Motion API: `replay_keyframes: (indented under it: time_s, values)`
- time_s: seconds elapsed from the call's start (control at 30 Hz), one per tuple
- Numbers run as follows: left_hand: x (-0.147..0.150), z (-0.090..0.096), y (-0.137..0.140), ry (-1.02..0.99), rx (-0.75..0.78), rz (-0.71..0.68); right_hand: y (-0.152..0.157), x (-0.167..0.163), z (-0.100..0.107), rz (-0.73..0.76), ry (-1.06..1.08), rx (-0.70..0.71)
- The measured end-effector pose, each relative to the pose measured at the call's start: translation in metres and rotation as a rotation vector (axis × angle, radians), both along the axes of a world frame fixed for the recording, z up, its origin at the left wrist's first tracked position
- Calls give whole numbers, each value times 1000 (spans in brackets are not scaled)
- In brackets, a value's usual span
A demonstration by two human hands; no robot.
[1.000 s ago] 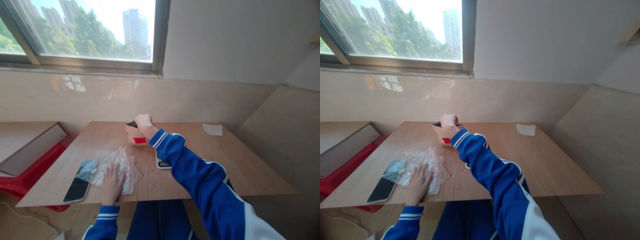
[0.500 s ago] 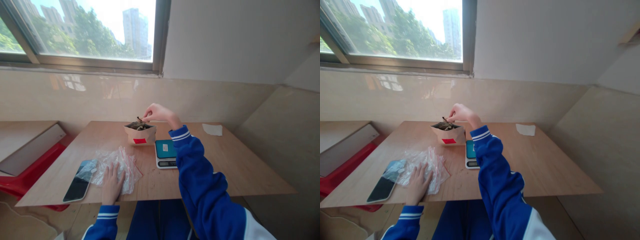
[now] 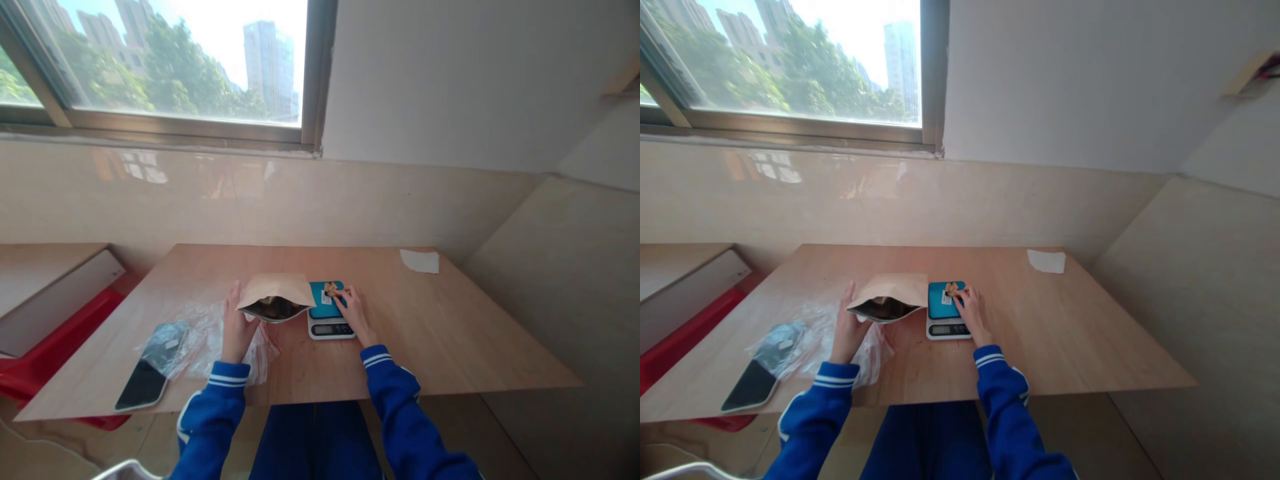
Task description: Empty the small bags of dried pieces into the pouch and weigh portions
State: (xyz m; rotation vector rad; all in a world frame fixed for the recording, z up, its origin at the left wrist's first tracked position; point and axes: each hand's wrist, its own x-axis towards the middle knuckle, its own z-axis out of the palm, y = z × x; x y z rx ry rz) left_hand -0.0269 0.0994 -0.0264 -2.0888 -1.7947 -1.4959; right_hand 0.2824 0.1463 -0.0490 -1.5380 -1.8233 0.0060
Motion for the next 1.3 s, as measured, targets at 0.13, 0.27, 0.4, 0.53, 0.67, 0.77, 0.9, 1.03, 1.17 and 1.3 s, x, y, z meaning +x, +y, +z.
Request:
replay_keyframes:
  time_s: [0.13, 0.27, 0.4, 0.53, 0.67, 0.77, 0.9, 1.03, 1.17, 1.3]
  values:
    - [-6, -7, 15, -102, 5, -166, -4, -2, 17, 9, -16, -1]
    - [-3, -9, 16, -172, 28, -175, -25, -24, 71, 159, 239, 68]
    - [-1, -11, 19, -202, 16, -154, -46, -65, 138, 651, 17, -144]
    - [-1, -11, 23, -228, 5, -175, -44, -98, 176, 586, -481, -37]
    - [1, -10, 24, -270, -33, -188, -36, -117, 182, 525, -748, -19]
    - [3, -10, 25, -280, -55, -167, -38, -122, 178, 487, -765, -32]
    - [6, -11, 25, -295, -55, -146, -44, -119, 171, 447, -692, -43]
    - [10, -11, 25, -303, -30, -150, -44, -113, 168, 515, -627, -43]
    - [12, -10, 25, -307, -20, -157, -37, -106, 170, 576, -392, -115]
    - [12, -9, 26, -320, -53, -117, -30, -84, 173, 659, 12, -175]
